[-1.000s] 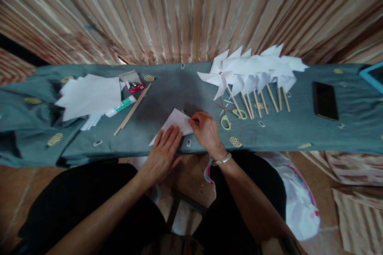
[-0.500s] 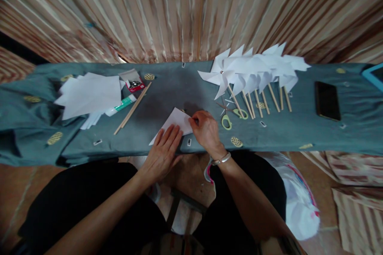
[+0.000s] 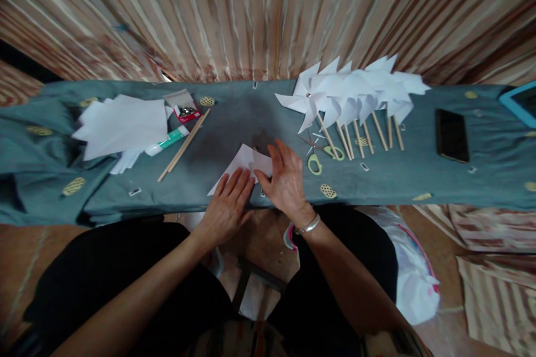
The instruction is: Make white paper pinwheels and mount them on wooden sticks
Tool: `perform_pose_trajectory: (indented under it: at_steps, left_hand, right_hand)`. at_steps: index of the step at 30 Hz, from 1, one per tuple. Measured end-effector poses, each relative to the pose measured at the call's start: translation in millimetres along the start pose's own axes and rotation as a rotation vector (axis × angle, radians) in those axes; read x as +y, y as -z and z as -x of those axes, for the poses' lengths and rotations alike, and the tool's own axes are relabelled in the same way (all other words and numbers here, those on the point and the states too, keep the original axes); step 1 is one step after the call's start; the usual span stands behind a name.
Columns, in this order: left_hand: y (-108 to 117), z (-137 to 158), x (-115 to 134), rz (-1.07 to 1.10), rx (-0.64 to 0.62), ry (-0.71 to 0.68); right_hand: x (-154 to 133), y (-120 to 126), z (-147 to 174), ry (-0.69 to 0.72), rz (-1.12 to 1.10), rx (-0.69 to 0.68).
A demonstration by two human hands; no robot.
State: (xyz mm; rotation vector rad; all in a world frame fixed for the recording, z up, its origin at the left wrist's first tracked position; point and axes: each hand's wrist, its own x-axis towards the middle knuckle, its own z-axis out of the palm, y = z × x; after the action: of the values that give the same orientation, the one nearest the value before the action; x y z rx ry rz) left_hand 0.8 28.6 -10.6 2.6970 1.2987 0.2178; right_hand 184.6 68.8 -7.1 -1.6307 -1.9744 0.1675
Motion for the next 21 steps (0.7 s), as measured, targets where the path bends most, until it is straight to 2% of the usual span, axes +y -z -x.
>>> perform_pose_trajectory:
  at_steps: [10,21]
  left_hand:
    - [-2.0,0.0,-0.8,-0.003,0.0,-0.003]
    - [1.5,-0.6,-2.9,0.022,0.028,-0.025]
  right_hand:
    - [-6.7,-5.4,17.8,0.008,0.019,-0.013]
    - [32.8,10.4,22.6,-0.084,0.052,0.029]
